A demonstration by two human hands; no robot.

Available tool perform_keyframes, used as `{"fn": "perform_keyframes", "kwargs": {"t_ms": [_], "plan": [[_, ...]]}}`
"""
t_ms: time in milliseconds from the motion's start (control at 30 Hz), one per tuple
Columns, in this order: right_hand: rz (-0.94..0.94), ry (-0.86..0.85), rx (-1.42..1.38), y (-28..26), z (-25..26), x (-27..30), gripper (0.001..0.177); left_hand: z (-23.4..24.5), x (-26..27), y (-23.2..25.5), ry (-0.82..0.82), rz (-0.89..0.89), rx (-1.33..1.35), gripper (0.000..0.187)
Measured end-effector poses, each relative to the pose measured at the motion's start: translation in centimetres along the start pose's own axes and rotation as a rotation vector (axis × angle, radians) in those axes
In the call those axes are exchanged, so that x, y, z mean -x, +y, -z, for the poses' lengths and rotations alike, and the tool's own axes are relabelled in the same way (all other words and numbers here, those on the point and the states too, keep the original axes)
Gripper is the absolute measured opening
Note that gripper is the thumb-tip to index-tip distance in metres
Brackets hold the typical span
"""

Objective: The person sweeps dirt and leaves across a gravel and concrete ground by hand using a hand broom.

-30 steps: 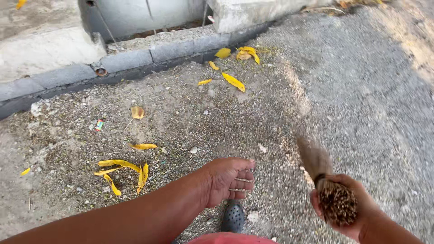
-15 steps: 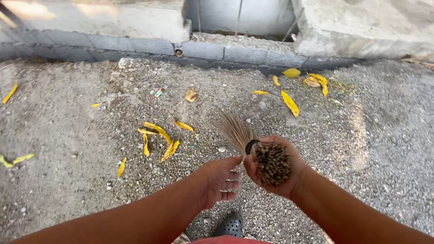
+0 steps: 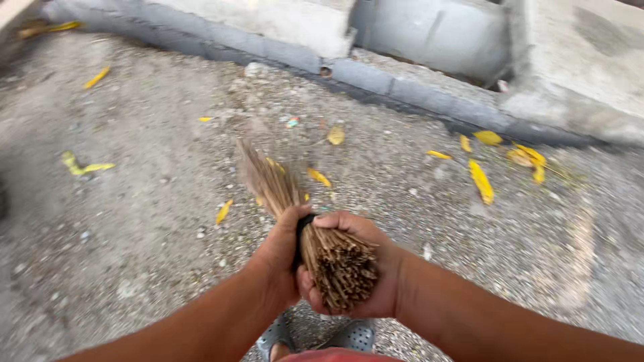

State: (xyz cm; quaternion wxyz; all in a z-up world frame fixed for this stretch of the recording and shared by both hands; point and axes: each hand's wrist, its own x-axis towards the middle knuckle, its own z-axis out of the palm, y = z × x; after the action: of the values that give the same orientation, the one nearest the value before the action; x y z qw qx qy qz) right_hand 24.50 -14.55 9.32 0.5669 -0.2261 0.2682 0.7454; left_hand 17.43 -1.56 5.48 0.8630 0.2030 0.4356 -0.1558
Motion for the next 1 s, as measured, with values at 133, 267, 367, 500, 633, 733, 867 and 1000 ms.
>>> {"fn": "perform_keyframes", "kwargs": {"t_ms": [133, 267, 367, 500, 633, 733, 867, 1000], "plan": [[-0.252, 0.008, 0.009, 1.6, -1.3, -6.9, 0.039, 7.2, 2.7, -0.8, 0.229, -0.065, 0.142, 0.053], [-0.392, 0.008, -0.036, 2.9, -0.6, -12.4, 0.039, 12.8, 3.1, -1.4, 0.329, -0.042, 0.242, 0.053], [-0.405, 0.088, -0.025, 2.1, 0.3, -12.9, 0.039, 13.5, -0.5, -0.8, 0.329, 0.113, 0.197, 0.052], [0.006, 0.415, -0.054, -0.4, -1.0, -11.0, 0.034, 10.4, -6.6, 1.6, 0.069, 0.155, 0.062, 0.043], [0.419, 0.551, 0.106, -0.4, -3.7, -8.9, 0.034, 7.9, -7.7, 4.3, -0.404, 0.147, -0.094, 0.051], [0.465, 0.314, 0.311, 1.5, -5.6, -8.4, 0.04, 8.0, -5.7, 4.9, -0.527, 0.125, -0.114, 0.054], [0.398, 0.384, 0.297, 2.3, -7.5, -7.7, 0.031, 7.8, -1.0, 5.0, -0.434, -0.041, -0.101, 0.045], [0.137, 0.208, 0.207, 1.3, -7.3, -8.2, 0.037, 7.8, 2.9, 3.9, -0.102, -0.084, -0.04, 0.052]]}}
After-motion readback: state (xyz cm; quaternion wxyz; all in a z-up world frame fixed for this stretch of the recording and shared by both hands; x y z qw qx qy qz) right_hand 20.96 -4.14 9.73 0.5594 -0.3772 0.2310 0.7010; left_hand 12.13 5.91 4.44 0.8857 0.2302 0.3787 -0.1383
